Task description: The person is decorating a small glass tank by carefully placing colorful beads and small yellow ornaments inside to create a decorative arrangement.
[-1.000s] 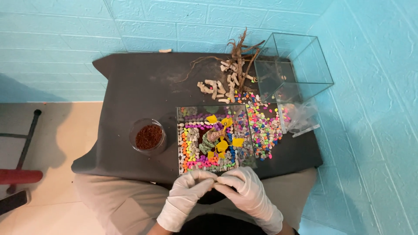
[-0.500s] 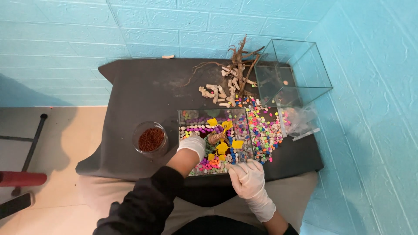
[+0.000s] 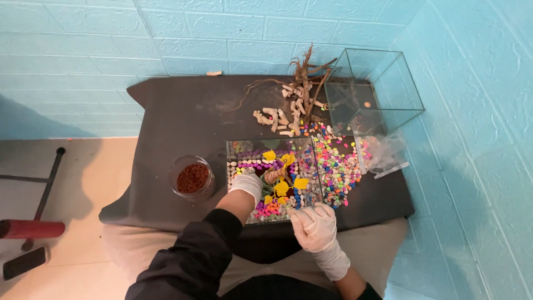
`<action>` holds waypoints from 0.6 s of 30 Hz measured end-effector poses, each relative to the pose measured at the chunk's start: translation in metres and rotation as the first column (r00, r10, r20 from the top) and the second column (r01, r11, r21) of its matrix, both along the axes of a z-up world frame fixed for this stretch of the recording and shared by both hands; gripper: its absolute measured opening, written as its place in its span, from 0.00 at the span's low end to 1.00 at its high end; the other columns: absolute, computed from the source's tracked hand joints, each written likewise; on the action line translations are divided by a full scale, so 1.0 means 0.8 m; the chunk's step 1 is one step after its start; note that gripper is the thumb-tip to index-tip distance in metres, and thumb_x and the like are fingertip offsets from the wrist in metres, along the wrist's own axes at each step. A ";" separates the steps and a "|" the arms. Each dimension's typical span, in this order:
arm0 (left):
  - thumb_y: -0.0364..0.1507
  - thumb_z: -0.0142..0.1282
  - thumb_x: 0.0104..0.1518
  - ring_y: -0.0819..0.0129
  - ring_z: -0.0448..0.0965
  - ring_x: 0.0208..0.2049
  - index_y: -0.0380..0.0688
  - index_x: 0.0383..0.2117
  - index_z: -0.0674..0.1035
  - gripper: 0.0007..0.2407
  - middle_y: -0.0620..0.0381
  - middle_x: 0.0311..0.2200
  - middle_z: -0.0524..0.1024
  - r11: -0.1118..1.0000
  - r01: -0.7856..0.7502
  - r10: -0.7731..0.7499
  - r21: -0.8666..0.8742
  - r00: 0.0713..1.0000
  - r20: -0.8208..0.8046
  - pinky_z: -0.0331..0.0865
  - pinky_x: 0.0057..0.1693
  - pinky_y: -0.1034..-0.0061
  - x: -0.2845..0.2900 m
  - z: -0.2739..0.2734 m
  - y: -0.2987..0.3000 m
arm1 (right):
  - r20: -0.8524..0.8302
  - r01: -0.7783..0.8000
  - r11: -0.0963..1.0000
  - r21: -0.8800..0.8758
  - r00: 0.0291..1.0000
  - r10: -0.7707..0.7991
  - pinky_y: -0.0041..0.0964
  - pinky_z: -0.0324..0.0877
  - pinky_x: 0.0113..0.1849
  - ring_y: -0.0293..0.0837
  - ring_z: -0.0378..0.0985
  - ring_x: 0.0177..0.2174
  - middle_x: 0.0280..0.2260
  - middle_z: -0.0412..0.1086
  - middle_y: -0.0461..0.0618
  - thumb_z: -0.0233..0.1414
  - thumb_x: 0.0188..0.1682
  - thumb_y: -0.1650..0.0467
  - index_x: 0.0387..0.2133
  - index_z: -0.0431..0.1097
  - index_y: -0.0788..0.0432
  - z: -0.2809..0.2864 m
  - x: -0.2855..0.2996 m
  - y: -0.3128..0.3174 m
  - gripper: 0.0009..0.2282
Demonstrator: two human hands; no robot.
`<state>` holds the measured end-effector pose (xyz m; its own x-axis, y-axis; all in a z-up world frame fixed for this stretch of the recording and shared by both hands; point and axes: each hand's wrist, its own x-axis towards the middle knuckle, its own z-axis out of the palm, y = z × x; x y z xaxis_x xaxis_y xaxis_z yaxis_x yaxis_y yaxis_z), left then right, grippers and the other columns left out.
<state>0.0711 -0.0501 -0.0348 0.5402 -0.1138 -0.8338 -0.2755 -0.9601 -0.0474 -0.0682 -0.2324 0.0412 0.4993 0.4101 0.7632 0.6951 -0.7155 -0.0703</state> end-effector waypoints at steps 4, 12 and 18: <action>0.22 0.55 0.60 0.59 0.80 0.52 0.47 0.53 0.79 0.15 0.58 0.51 0.79 0.999 0.040 -0.041 0.008 0.996 0.085 0.78 0.53 0.62 -0.005 0.016 0.000 | 0.002 0.017 1.000 -0.016 1.000 -0.017 0.37 0.63 0.37 0.41 0.64 0.21 0.21 0.70 0.38 0.56 0.49 0.72 0.26 0.69 0.51 0.003 0.001 0.001 0.05; 0.18 0.55 0.56 0.59 0.84 0.38 0.44 0.41 0.84 0.11 0.56 0.37 0.82 0.976 -0.186 0.198 -0.110 0.973 0.117 0.80 0.42 0.63 -0.007 0.046 0.010 | -0.057 -0.060 0.970 0.233 0.995 0.076 0.40 0.75 0.44 0.45 0.77 0.38 0.40 0.74 0.51 0.52 0.52 0.76 0.41 0.74 0.60 -0.025 0.002 -0.038 0.06; 0.23 0.41 0.64 0.49 0.72 0.63 0.38 0.57 0.77 0.17 0.48 0.59 0.76 0.949 -0.245 0.273 -0.200 0.953 0.129 0.69 0.62 0.45 0.012 0.028 0.013 | -0.536 0.474 0.838 0.269 0.797 -0.279 0.50 0.70 0.45 0.64 0.77 0.39 0.35 0.75 0.62 0.55 0.50 0.77 0.33 0.75 0.69 -0.058 0.039 -0.158 0.03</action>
<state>0.0809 -0.0396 -0.0128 0.6900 -0.0931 -0.7178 -0.0191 -0.9937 0.1105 -0.0371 -0.3585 -0.0053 0.8779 -0.1529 0.4537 0.1883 -0.7610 -0.6208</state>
